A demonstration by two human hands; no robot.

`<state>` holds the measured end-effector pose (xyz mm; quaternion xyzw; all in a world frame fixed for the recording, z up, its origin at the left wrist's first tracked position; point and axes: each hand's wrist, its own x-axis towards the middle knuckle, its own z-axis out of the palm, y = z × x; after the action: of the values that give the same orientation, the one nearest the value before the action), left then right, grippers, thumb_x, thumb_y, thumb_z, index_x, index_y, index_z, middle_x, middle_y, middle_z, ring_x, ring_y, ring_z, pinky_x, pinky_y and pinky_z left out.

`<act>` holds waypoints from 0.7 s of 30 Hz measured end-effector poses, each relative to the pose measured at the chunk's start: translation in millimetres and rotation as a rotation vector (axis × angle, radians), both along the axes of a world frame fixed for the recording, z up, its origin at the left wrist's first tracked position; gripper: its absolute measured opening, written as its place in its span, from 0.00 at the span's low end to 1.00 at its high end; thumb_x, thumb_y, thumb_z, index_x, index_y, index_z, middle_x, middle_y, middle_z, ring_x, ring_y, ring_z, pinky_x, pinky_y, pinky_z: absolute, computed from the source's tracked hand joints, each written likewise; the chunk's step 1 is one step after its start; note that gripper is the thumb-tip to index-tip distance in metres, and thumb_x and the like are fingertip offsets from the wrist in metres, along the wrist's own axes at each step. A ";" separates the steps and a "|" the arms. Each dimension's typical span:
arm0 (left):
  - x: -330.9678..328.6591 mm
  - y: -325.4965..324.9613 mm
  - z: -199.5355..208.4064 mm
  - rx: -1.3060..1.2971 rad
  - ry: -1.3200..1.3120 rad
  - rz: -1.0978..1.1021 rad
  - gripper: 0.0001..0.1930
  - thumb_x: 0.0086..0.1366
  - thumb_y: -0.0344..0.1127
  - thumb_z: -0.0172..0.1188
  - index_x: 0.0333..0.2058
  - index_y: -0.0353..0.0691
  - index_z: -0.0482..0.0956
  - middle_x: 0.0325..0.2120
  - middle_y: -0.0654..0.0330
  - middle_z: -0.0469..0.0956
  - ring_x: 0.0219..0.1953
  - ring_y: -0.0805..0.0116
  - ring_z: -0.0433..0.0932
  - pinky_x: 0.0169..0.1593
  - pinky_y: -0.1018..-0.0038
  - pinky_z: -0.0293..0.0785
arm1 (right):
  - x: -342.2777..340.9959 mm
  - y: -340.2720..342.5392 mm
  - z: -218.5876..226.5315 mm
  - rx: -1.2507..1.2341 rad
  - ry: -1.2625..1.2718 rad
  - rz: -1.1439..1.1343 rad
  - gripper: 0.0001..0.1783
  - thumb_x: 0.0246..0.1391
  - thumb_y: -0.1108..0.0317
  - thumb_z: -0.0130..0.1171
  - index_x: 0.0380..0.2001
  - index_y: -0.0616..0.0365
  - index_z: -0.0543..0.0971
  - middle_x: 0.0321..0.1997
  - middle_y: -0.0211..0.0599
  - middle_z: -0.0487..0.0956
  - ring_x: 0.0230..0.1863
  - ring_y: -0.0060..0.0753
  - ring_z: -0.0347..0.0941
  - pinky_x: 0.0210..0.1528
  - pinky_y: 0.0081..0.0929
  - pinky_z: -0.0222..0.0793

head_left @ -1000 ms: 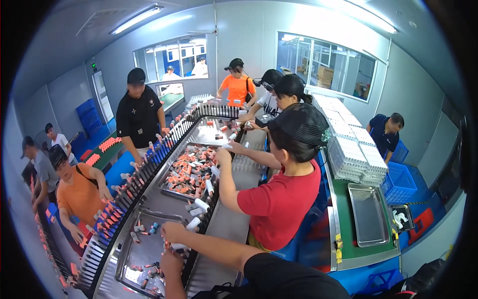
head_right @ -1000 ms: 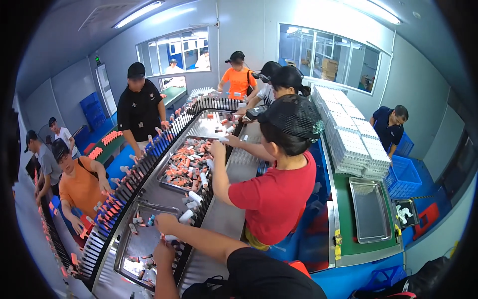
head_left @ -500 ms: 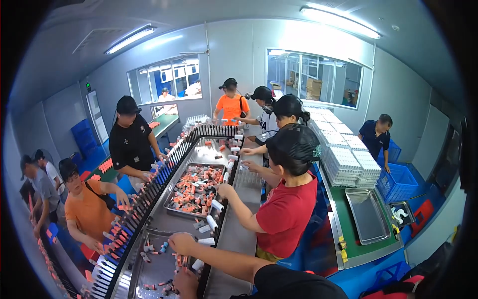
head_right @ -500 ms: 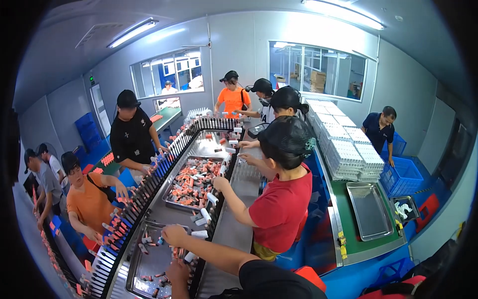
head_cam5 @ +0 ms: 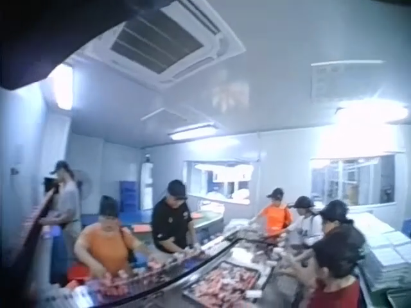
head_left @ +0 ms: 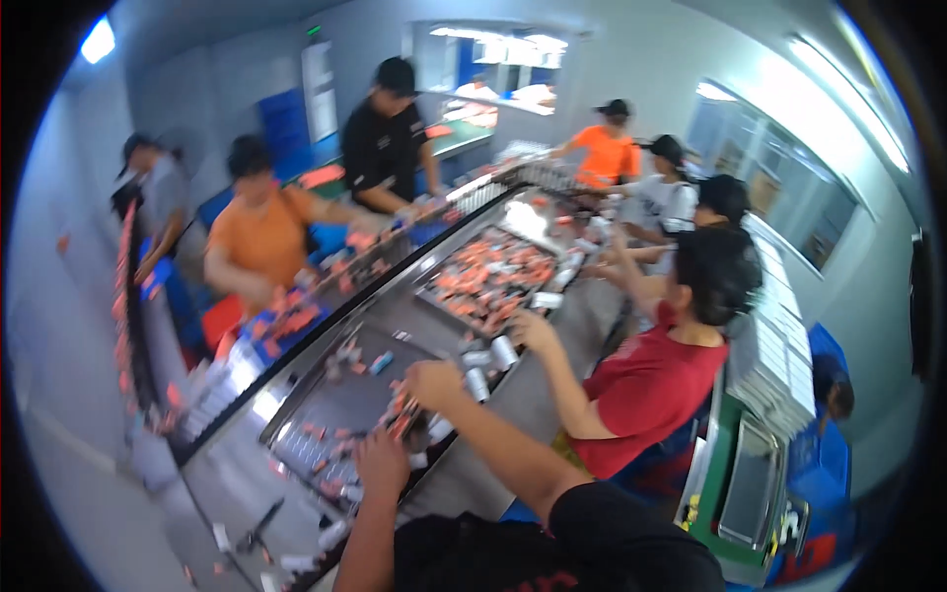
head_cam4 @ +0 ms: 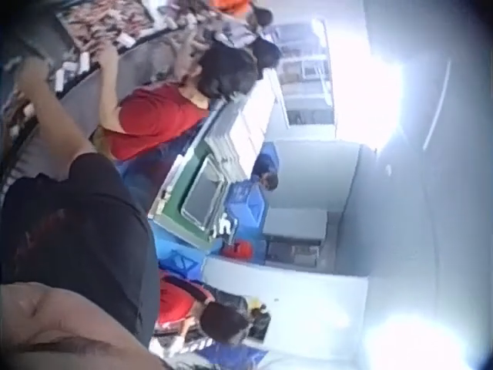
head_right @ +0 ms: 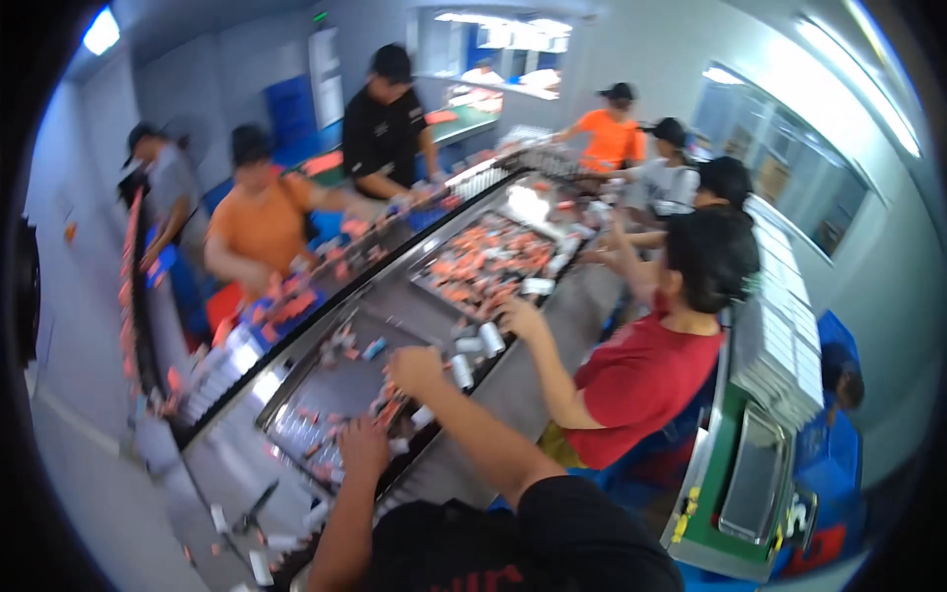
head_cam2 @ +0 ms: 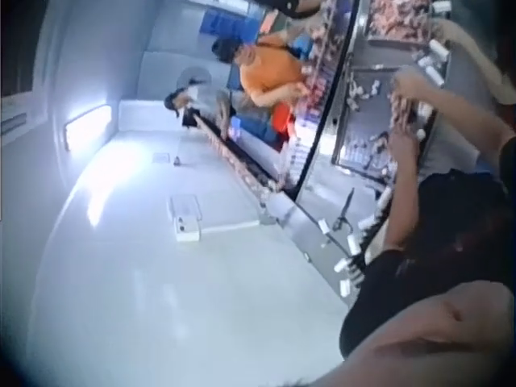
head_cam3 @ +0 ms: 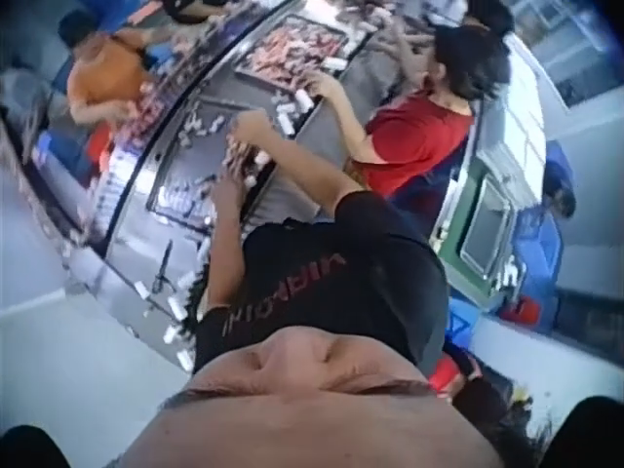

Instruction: Assembling small plastic components on a factory assembly line.

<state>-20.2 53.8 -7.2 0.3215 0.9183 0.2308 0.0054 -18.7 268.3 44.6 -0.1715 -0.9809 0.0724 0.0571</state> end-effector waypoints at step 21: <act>0.6 -39.1 45.6 0.442 0.174 -0.181 0.14 0.62 0.36 0.58 0.44 0.37 0.79 0.34 0.48 0.81 0.40 0.45 0.80 0.43 0.52 0.75 | -6.0 -38.0 4.7 -0.265 0.456 0.063 0.18 0.63 0.55 0.52 0.30 0.57 0.81 0.34 0.49 0.81 0.39 0.59 0.78 0.42 0.51 0.74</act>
<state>-19.6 14.7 38.5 0.4143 0.8102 0.3958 -0.1236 -24.7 230.3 49.4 -0.1260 -0.9295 0.2385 0.2514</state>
